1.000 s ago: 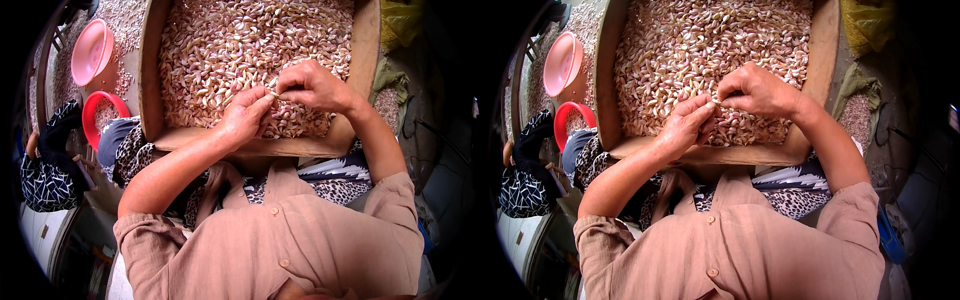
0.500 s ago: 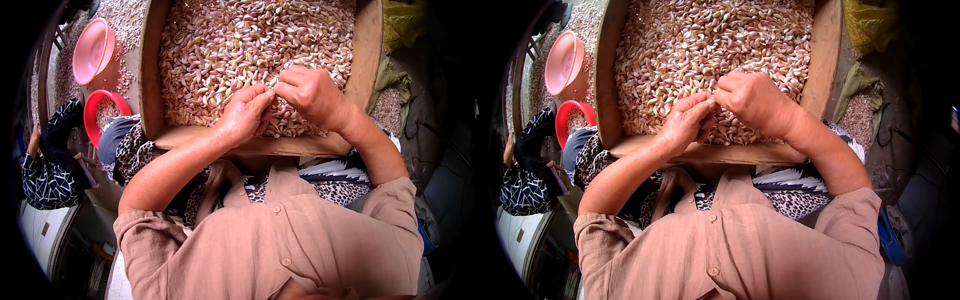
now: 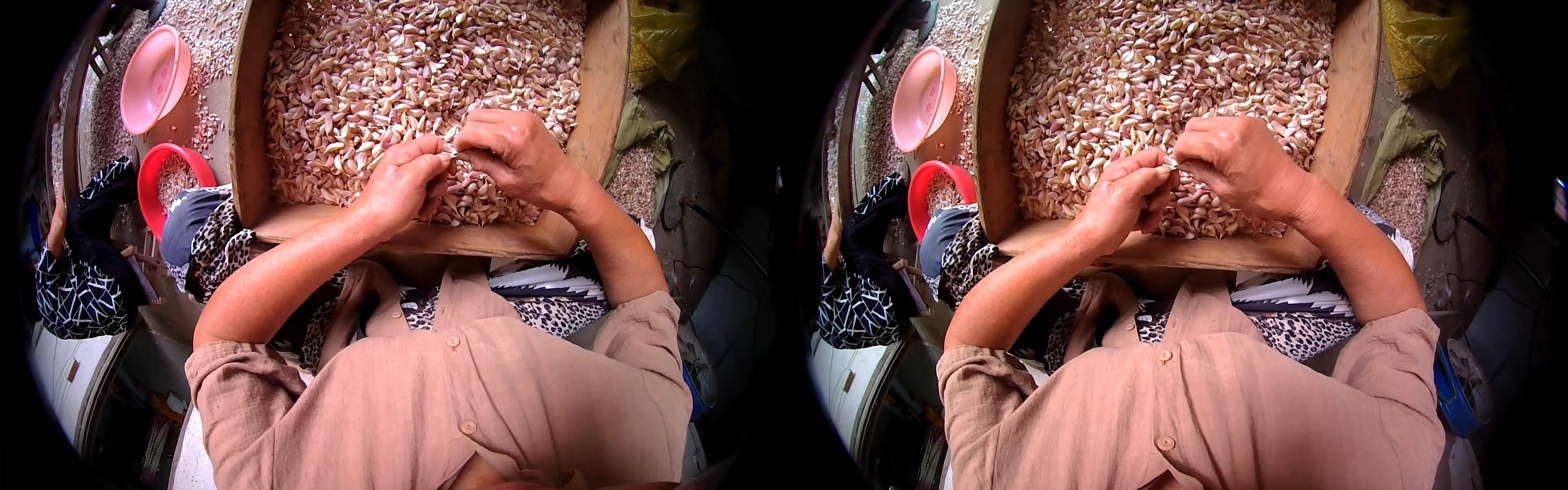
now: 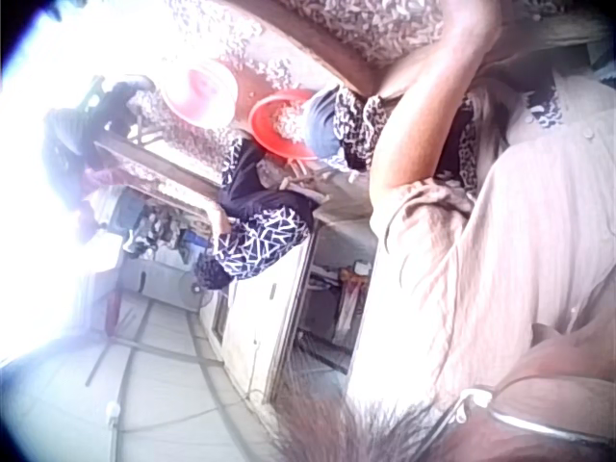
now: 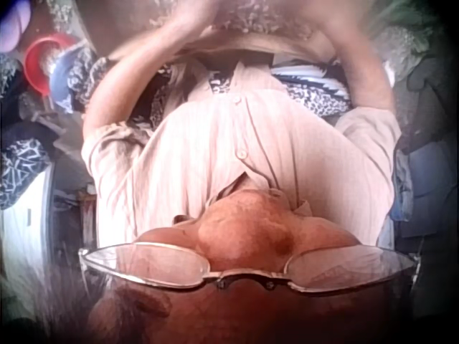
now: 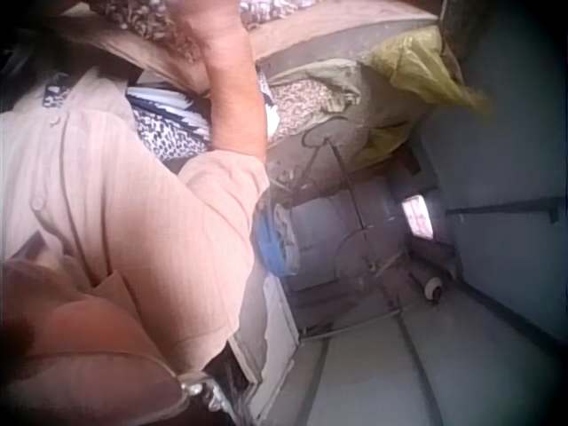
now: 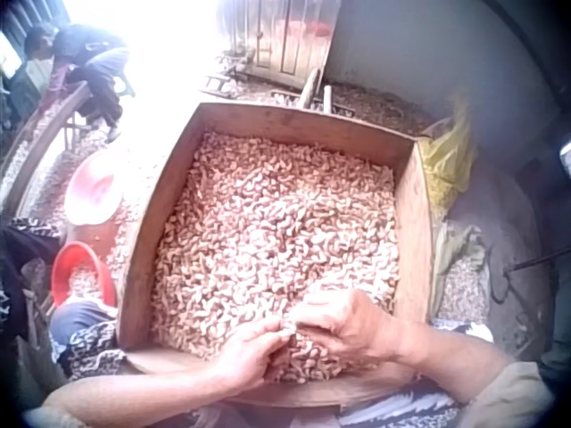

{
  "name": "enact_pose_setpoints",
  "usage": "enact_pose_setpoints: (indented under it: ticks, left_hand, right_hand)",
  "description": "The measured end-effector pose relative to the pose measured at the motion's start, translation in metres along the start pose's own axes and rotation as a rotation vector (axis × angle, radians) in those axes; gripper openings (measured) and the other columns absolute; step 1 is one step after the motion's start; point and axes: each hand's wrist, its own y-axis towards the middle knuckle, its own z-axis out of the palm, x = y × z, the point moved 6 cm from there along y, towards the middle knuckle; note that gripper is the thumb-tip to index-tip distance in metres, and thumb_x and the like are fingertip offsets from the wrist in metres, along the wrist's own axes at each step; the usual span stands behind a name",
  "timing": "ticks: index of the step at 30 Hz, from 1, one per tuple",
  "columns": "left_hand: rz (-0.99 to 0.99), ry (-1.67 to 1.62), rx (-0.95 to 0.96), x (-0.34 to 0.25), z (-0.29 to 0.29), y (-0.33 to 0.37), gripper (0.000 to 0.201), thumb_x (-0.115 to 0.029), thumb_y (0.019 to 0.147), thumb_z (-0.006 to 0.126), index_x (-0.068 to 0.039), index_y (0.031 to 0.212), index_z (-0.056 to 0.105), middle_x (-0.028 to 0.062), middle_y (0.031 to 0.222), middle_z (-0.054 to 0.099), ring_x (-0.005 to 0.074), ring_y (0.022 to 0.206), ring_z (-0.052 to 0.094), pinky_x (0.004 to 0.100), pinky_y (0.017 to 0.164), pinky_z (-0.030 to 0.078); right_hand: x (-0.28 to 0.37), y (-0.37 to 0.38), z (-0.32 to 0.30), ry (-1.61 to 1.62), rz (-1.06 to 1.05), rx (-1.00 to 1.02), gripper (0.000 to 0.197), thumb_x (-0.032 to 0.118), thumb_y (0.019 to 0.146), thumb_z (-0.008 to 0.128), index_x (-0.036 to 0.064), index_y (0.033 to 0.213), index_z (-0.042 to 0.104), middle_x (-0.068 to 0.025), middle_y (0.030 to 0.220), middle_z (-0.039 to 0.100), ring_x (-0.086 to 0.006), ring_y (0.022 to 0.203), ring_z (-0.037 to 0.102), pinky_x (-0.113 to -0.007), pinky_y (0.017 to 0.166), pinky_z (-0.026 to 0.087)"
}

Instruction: The person sorts garlic cloves in a wooden tray by hand, picking out specific cloves and placing them into a red plastic bowl, then shakes the tray to rearrange the remaining cloves.

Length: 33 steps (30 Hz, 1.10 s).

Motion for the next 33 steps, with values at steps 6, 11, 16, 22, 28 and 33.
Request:
enact_pose_setpoints:
  ticks: [6, 11, 16, 22, 28, 33]
  left_hand:
    - [-0.044, 0.048, 0.035, 0.004, 0.000, -0.005, 0.020, -0.022, 0.102, 0.046, -0.008, 0.101, 0.061, 0.0021, 0.070, 0.056, 0.0125, 0.052, 0.051, 0.0263, 0.046, 0.036]
    - [-0.063, 0.064, 0.049, 0.010, 0.001, -0.007, 0.025, -0.029, 0.106, 0.047, -0.009, 0.106, 0.063, 0.0024, 0.073, 0.059, 0.0117, 0.053, 0.053, 0.0245, 0.046, 0.036]
    - [-0.029, -0.065, 0.087, 0.013, 0.004, -0.003, 0.025, -0.033, 0.109, 0.052, -0.011, 0.103, 0.062, 0.0008, 0.074, 0.059, 0.0099, 0.053, 0.053, 0.0224, 0.047, 0.039]
    - [-0.172, -0.072, 0.281, 0.005, 0.016, -0.011, 0.022, -0.030, 0.109, 0.054, -0.012, 0.100, 0.061, 0.0007, 0.073, 0.059, 0.0096, 0.055, 0.055, 0.0222, 0.048, 0.041]
    - [-0.298, 0.007, 0.517, 0.006, 0.035, -0.028, 0.019, -0.023, 0.107, 0.054, -0.008, 0.101, 0.062, 0.0032, 0.079, 0.066, 0.0099, 0.056, 0.058, 0.0211, 0.046, 0.036]
    - [-0.335, 0.049, 0.520, 0.002, 0.039, -0.031, 0.021, -0.023, 0.107, 0.052, -0.008, 0.095, 0.062, 0.0024, 0.078, 0.065, 0.0089, 0.056, 0.057, 0.0211, 0.046, 0.033]
  right_hand:
    - [0.000, -0.001, 0.001, 0.146, 0.019, 0.096, 0.012, 0.003, 0.082, 0.073, 0.0032, 0.092, 0.066, -0.0122, 0.084, 0.064, -0.0342, 0.077, 0.065, -0.042, 0.068, 0.052]
    - [0.008, -0.005, 0.008, 0.020, -0.005, 0.130, 0.013, 0.004, 0.082, 0.074, 0.0031, 0.092, 0.066, -0.0134, 0.084, 0.064, -0.0361, 0.078, 0.065, -0.042, 0.068, 0.053]
    - [-0.001, -0.005, -0.001, 0.198, 0.086, 0.119, 0.010, 0.010, 0.083, 0.075, 0.0045, 0.091, 0.070, -0.0102, 0.084, 0.069, -0.0297, 0.079, 0.070, -0.039, 0.070, 0.055]
    - [-0.064, -0.006, -0.040, -0.049, 0.298, -0.040, 0.014, 0.010, 0.086, 0.071, 0.0006, 0.096, 0.075, -0.0131, 0.090, 0.075, -0.0268, 0.084, 0.073, -0.040, 0.078, 0.058]
    - [-0.071, -0.004, -0.030, -0.042, 0.290, -0.005, 0.017, 0.006, 0.081, 0.070, 0.0024, 0.097, 0.074, -0.0150, 0.094, 0.073, -0.0315, 0.088, 0.072, -0.040, 0.083, 0.057]
    - [-0.061, 0.000, -0.010, -0.001, 0.208, 0.021, 0.020, 0.004, 0.078, 0.074, 0.0058, 0.098, 0.075, -0.0125, 0.095, 0.074, -0.0316, 0.090, 0.072, -0.040, 0.082, 0.057]
